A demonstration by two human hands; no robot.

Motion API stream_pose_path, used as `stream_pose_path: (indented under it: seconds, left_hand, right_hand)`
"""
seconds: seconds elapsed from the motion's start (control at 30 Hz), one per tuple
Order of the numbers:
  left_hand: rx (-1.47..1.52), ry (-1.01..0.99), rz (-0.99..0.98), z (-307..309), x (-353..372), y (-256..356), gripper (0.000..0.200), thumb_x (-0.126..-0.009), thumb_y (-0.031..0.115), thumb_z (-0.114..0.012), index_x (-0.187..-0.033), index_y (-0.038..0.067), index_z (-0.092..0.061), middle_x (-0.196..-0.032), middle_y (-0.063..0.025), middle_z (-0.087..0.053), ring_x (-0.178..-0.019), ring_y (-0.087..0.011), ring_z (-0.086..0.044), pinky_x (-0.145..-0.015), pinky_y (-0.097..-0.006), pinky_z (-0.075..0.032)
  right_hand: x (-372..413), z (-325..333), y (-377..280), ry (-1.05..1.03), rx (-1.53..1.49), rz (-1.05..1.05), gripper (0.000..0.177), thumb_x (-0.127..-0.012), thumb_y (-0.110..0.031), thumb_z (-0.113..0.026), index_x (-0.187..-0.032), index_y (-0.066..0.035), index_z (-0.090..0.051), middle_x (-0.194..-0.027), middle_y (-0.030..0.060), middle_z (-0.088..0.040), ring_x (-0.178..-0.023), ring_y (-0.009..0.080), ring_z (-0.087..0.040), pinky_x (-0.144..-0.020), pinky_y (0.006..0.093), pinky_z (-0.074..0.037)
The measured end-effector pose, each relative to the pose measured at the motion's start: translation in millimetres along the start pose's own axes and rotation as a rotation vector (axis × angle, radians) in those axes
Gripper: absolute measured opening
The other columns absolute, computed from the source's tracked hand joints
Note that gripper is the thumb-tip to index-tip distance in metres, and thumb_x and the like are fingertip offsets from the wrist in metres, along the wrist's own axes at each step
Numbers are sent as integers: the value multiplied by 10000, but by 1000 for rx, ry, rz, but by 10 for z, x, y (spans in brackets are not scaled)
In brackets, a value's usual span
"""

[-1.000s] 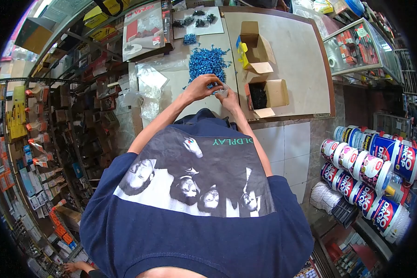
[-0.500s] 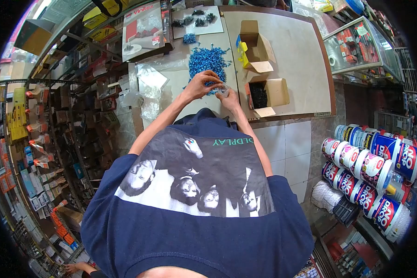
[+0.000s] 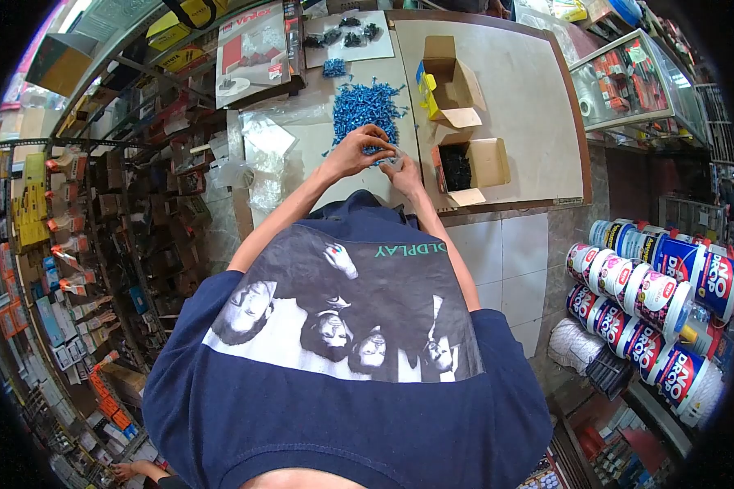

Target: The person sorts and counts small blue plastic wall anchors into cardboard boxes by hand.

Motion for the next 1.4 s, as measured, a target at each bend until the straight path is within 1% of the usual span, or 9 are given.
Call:
stream_pose_path:
  seconds: [0.07,0.2,0.27,0.63,0.8,0.87,1.1,1.33,1.4]
  left_hand:
    - [14,18,4,29,-2,4,166,-784,193,-717,-919,96,-725,-967,-96,-610,-889,-228,-596,-751,-325,-492]
    - [46,63,33,106,20,-69,161,-784,190,-717,-907,88,-726,-959,-95,-618,-887,-221,-600,-752,-327,-493]
    - [39,67,49,120,41,-92,161,-784,194,-717,-904,87,-726,-960,-94,-619,-890,-219,-599,-753,-328,-493]
    - [-43,58,-34,-2,44,2,284,-788,273,-717,-985,71,-689,-993,-128,-600,-937,-253,-579,-790,-350,-482]
    - [-109,267,278,355,406,-788,338,-770,301,-713,-955,25,-647,-973,-150,-588,-893,-285,-590,-793,-362,-486]
    - [-223,265,409,434,725,-1128,324,-754,289,-721,-941,34,-648,-956,-146,-587,-884,-279,-596,-782,-362,-491]
    - [-183,266,491,343,1440,-1395,268,-745,211,-716,-952,52,-654,-917,-150,-594,-831,-276,-609,-748,-352,-499]
    - [-160,299,528,364,1430,-1464,221,-785,173,-679,-959,41,-647,-882,-131,-617,-786,-238,-620,-710,-318,-501]
    - [-133,359,536,450,1313,-1544,192,-792,150,-652,-923,12,-633,-858,-149,-630,-769,-270,-626,-701,-359,-500]
  right_hand:
    - [-39,-38,86,-36,20,-14,384,-802,-123,-678,-1160,-59,-555,-996,40,-610,-901,135,-568,-787,276,-461]
    - [-13,-21,55,15,-41,48,383,-801,-117,-678,-1159,-51,-558,-1027,41,-599,-933,140,-557,-807,278,-453]
    - [16,2,28,22,14,22,476,-785,-195,-701,-1218,-66,-550,-1111,94,-627,-1026,187,-585,-864,319,-454]
    - [-26,-27,139,-29,-22,42,419,-786,-150,-678,-1179,-57,-564,-1037,76,-629,-948,173,-587,-828,303,-462]
    - [60,108,158,30,21,0,392,-783,-108,-663,-1159,-48,-569,-1044,80,-628,-937,167,-589,-813,299,-467]
    - [91,178,411,107,-92,-130,326,-804,-100,-639,-1122,-58,-586,-955,28,-622,-820,95,-569,-693,243,-463]
    - [181,178,418,115,65,-115,314,-802,-118,-641,-1103,-44,-592,-925,31,-618,-775,100,-561,-677,252,-462]
    - [172,183,452,112,85,-89,325,-801,-134,-647,-1108,-41,-591,-942,48,-621,-818,123,-568,-724,273,-463]
    - [54,202,469,113,85,-95,337,-802,-139,-650,-1118,-39,-589,-971,59,-627,-853,133,-576,-751,279,-464]
Point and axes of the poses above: each hand's wrist, its own x-axis away from the middle knuckle, its own z-axis out of the back of the hand, y = z × x, the point moved 10 cm from there along -x, towards the middle knuckle
